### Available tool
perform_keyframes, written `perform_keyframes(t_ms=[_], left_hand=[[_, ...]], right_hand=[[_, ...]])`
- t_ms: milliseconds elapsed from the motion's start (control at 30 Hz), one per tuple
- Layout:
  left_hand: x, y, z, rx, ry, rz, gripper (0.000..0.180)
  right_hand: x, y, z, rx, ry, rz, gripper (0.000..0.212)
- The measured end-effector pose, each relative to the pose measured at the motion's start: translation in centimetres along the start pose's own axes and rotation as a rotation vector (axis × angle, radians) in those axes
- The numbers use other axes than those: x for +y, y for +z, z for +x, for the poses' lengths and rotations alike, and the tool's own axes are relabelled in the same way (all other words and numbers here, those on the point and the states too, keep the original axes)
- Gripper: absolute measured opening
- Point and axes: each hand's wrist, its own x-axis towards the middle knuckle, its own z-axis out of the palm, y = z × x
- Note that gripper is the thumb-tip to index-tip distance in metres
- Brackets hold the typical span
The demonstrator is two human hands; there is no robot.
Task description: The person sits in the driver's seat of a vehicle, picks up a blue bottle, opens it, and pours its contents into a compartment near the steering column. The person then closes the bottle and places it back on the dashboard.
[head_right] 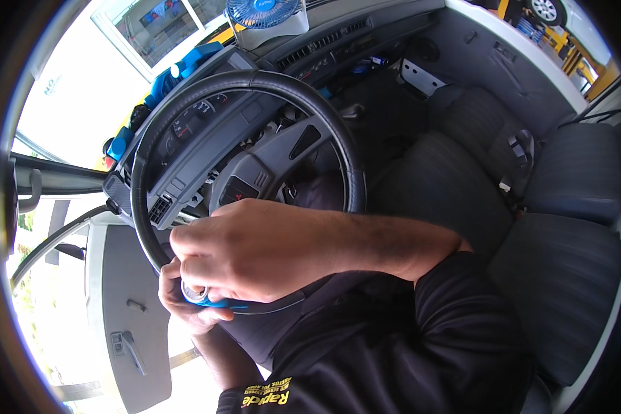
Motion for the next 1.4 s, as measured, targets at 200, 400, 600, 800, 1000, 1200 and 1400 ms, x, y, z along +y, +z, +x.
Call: perform_keyframes(t_ms=[200,400,600,800,1000,1200,1400], left_hand=[[0.7,-0.2,0.2,0.1,0.005,0.052,0.094],[1.8,-1.6,-0.1,0.147,0.025,0.095,0.089],[1.6,-2.4,-1.7,0.129,0.028,-0.048,0.072],[2.2,-1.7,-3.0,0.169,-0.034,-0.031,0.074],[2.4,-3.1,-4.9,0.185,-0.009,-0.048,0.079],[4.7,-4.3,-6.2,0.161,0.087,0.151,0.085],[6.5,-5.3,-6.1,0.178,0.131,0.227,0.063]], right_hand=[[3.1,-1.8,-1.6,0.313,0.127,0.094,0.011],[4.6,-2.3,-6.4,0.62,0.34,0.121,0.024],[11.1,-6.1,-17.3,1.266,0.332,0.023,0.021],[17.5,-0.7,-29.8,0.43,1.412,-0.036,0.027],[17.6,3.1,-31.4,0.367,1.295,-0.133,0.032],[17.9,0.4,-32.8,0.209,1.118,-0.227,0.026],[20.4,2.2,-38.1,0.578,1.019,-0.218,0.015]])
